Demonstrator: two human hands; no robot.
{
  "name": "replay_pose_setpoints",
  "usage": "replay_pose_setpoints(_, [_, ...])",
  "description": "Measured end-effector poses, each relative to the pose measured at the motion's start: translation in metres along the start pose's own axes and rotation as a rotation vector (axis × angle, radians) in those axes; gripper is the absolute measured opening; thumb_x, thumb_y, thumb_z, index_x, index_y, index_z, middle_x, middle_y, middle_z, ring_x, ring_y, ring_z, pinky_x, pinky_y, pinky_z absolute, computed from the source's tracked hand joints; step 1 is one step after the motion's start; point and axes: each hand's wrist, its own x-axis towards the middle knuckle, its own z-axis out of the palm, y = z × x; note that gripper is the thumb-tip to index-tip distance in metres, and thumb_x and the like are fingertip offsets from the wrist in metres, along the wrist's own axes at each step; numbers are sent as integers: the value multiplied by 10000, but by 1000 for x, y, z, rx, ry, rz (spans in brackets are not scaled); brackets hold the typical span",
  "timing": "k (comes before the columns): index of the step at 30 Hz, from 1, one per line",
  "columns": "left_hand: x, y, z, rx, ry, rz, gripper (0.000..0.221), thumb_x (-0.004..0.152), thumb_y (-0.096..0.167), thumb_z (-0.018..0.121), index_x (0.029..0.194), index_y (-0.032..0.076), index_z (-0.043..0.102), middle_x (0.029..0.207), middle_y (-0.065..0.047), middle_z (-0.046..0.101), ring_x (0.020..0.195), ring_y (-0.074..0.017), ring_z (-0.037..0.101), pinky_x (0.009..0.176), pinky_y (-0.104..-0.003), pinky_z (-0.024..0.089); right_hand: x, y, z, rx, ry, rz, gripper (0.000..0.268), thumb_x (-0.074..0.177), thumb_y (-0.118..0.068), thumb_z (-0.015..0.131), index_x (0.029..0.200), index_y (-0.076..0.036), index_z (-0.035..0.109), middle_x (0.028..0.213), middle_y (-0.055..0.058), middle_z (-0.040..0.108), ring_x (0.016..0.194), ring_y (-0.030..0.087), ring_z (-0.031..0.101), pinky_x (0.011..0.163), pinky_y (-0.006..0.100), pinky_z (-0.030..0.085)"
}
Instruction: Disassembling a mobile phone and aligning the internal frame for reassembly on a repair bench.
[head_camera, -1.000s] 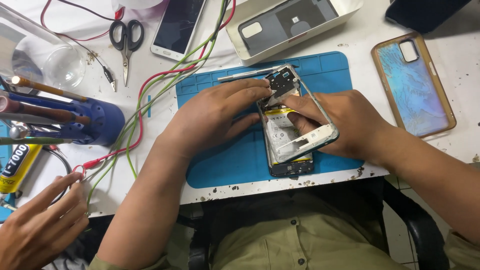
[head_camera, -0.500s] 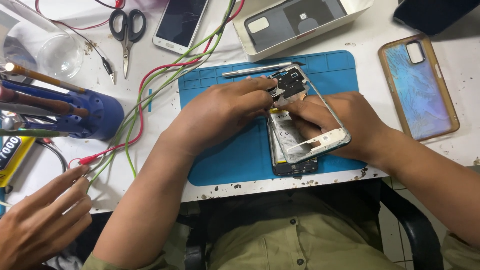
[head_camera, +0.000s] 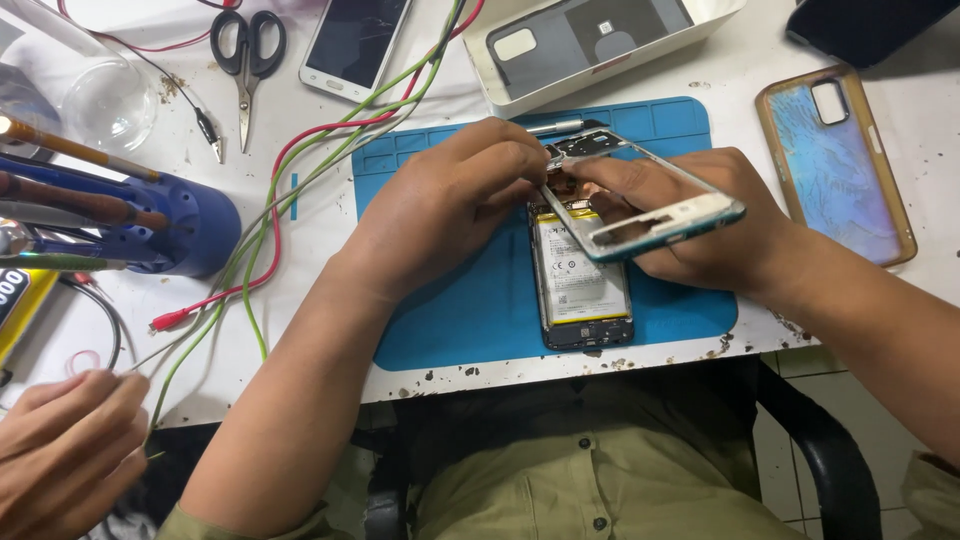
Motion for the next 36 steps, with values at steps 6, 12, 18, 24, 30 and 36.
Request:
replay_pose_setpoints(6, [0,-2,0,-69,33,14,275,955,-173,650,1133,29,592,1097,-133,623,983,-281,673,818,-337,565,2,1,4,66,-89,98,551,908,-51,631,1456,-95,604,1141,107,767,880,295,724,691,370,568])
replay_pose_setpoints(12, [0,-1,0,-68,19,17,260,962,-157,660,1101,48,583,1107,-118,620,1001,-271,673,845,-333,553,2,2,5,115,-77,93,413,956,-113,695,1368,-105,666,1280,105,747,1064,273,747,854,354,597])
replay_pose_setpoints(18, [-4,-2,1,14,-37,-13,226,982,-57,634,1153,77,572,1203,-154,582,1005,-335,677,769,-387,539,-7,4,11,146,-13,81,383,981,-75,723,1358,-59,661,1249,139,755,1063,288,762,842,359,618])
replay_pose_setpoints(24, [-4,-2,4,37,-22,49,153,1029,-29,624,1158,38,577,1215,-193,583,1116,-366,676,819,-425,562,-5,-5,10,66,93,39,340,989,-50,753,1320,-7,687,1197,189,774,960,300,780,741,363,622])
replay_pose_setpoints(30, [-6,-3,3,213,-34,201,350,872,-192,569,1145,27,586,1140,-171,594,970,-368,588,755,-451,495,-13,2,15,120,90,17,401,994,-9,755,1374,-28,628,1154,143,782,800,277,725,686,383,591])
replay_pose_setpoints(36, [-10,0,5,353,-91,251,228,980,-96,600,1098,95,560,1149,-151,589,906,-352,585,538,-453,442,-22,14,11,-214,-153,-22,587,840,-151,634,1408,-292,664,741,-53,620,622,264,618,490,406,456])
